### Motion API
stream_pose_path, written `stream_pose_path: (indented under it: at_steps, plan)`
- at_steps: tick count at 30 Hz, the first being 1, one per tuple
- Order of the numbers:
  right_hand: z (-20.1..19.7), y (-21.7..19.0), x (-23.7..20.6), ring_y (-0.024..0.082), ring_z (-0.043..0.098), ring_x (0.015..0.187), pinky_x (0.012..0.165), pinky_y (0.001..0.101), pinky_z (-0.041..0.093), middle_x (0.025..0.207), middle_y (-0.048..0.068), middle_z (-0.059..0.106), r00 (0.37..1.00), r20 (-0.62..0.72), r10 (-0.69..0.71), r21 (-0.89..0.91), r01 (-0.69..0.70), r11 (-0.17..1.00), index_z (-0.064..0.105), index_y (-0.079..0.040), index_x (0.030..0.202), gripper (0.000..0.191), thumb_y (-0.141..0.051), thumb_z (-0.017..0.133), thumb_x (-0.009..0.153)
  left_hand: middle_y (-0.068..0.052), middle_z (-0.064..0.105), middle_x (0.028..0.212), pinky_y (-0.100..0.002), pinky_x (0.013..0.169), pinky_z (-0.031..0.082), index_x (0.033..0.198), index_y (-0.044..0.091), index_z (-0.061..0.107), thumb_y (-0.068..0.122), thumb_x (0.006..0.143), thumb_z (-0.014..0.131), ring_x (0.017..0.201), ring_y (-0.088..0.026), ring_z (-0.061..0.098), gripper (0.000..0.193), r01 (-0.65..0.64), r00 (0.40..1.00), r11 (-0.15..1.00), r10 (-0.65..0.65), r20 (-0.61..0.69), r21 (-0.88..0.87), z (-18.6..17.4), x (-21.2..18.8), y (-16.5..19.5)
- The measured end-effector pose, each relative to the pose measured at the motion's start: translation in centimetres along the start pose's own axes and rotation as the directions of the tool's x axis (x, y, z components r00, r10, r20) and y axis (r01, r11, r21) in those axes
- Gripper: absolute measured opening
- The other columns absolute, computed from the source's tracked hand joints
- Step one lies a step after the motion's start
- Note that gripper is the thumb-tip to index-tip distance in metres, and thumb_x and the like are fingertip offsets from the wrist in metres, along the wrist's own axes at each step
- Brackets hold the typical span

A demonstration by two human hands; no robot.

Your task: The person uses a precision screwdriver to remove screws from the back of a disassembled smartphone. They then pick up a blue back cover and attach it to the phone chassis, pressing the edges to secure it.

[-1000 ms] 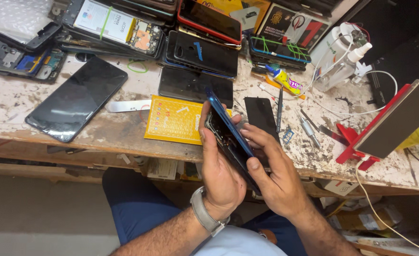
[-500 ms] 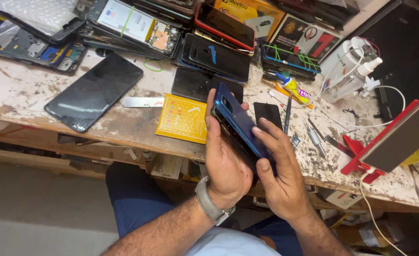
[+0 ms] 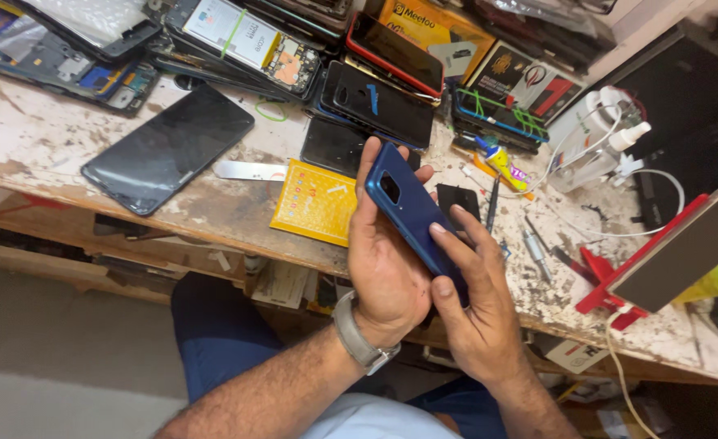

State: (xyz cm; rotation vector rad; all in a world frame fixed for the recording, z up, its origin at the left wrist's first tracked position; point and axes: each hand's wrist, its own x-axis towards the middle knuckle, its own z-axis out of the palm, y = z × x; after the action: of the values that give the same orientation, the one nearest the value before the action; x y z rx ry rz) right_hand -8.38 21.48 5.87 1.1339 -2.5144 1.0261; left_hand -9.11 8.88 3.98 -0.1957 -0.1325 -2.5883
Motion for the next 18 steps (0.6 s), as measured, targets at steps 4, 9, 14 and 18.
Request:
stream_pose_path:
  at_steps: [4, 9, 14, 18]
  plan:
    - [-0.11, -0.08, 0.17, 0.035, 0.044, 0.148, 0.122, 0.0452, 0.035, 0.161, 0.02, 0.043, 1.0, 0.001, 0.015, 0.011, -0.015, 1.0, 0.055, -0.012, 0.146, 0.044, -0.023, 0.058, 0.104, -0.01, 0.049, 0.152, -0.038, 0.113, 0.041, 0.164, 0.01, 0.031, 0.031, 0.109, 0.037, 0.131, -0.023, 0.051, 0.06, -0.013, 1.0, 0.999, 0.013, -0.007, -0.036, 0.04, 0.15, 0.0]
    - [-0.12, -0.2, 0.27, 0.033, 0.049, 0.145, 0.119, 0.0441, 0.037, 0.158, 0.019, 0.047, 0.998, 0.013, 0.057, 0.052, -0.058, 0.997, 0.057, -0.013, 0.144, 0.044, -0.022, 0.06, 0.101, -0.01, 0.049, 0.15, -0.038, 0.113, 0.041, 0.162, 0.01, 0.033, 0.032, 0.108, 0.036, 0.13, -0.024, 0.052, 0.059, -0.011, 0.999, 1.0, 0.011, -0.033, 0.004, 0.01, 0.19, -0.01]
    - [-0.1, -0.3, 0.28, 0.036, 0.046, 0.146, 0.119, 0.0452, 0.037, 0.157, 0.021, 0.046, 1.0, -0.011, 0.029, 0.035, -0.029, 0.999, 0.057, -0.012, 0.144, 0.044, -0.023, 0.06, 0.102, -0.009, 0.049, 0.149, -0.039, 0.114, 0.04, 0.161, 0.011, 0.033, 0.032, 0.107, 0.037, 0.132, -0.024, 0.05, 0.058, -0.011, 1.0, 0.998, 0.012, -0.021, 0.055, -0.02, 0.16, -0.1]
    - [-0.18, -0.29, 0.35, 0.035, 0.047, 0.145, 0.12, 0.0461, 0.036, 0.156, 0.021, 0.047, 0.999, -0.035, 0.004, -0.008, -0.005, 1.0, 0.056, -0.011, 0.144, 0.045, -0.023, 0.061, 0.101, -0.01, 0.05, 0.146, -0.039, 0.115, 0.04, 0.161, 0.012, 0.033, 0.034, 0.109, 0.037, 0.131, -0.025, 0.05, 0.057, -0.015, 1.0, 1.0, 0.015, -0.007, -0.004, -0.02, 0.19, -0.23]
